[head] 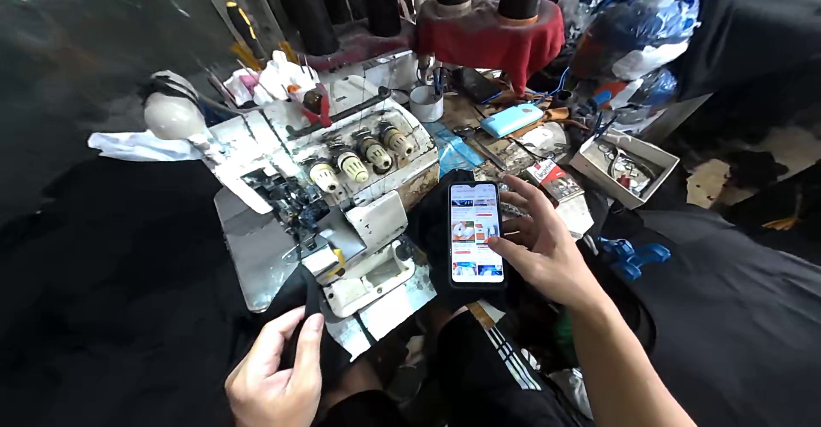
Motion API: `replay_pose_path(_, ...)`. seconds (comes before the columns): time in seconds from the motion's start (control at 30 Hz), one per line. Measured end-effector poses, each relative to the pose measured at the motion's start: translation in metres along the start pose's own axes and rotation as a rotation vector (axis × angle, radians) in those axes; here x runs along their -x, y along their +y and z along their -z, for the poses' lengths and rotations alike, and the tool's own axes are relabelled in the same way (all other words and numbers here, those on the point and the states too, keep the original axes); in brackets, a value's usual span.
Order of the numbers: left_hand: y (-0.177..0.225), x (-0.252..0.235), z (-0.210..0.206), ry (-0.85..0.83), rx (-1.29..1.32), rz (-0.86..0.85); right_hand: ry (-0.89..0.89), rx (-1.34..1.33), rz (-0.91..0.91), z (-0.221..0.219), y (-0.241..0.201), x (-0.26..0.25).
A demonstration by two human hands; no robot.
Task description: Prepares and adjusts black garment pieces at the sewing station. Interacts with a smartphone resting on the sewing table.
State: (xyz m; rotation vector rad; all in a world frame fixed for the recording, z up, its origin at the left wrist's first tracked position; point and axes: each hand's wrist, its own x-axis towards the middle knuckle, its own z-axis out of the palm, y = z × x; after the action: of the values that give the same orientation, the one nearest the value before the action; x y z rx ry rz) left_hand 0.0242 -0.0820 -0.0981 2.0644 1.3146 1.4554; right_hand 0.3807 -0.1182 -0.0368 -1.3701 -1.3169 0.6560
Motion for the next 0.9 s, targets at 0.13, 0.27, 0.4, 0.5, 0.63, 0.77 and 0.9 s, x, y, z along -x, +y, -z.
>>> replay_pose_path(0.13,0.0011,-0.0006,-0.0012,0.004,-0.028,0.001,0.002,0.002,0.002,0.0022,0.0009,0.0006)
replay_pose_path(0.27,0.0019,-0.0015,-0.0020,0.006,-0.054,0.002,-0.049,0.059,-0.003,0.0038,0.0051,-0.0009)
replay_pose_path(0.4,0.0024,-0.0015,-0.0024,0.005,-0.077,0.008,0.027,0.044,0.018,0.0006,0.0043,-0.0046)
replay_pose_path(0.5,0.0019,-0.0023,-0.0016,0.007,-0.073,0.009,-0.019,0.012,0.008,0.0038,0.0040,-0.0040)
replay_pose_path(0.63,0.0000,-0.0022,-0.0028,0.014,-0.059,0.002,-0.045,0.037,-0.003,0.0036,0.0052,-0.0017)
replay_pose_path(0.77,-0.0003,-0.0020,-0.0012,0.015,-0.028,0.005,-0.007,0.045,0.004,-0.0003,0.0010,-0.0005)
replay_pose_path(0.9,-0.0021,-0.0012,0.0010,0.004,-0.009,-0.001,0.008,0.062,0.008,-0.0018,-0.0005,0.0013)
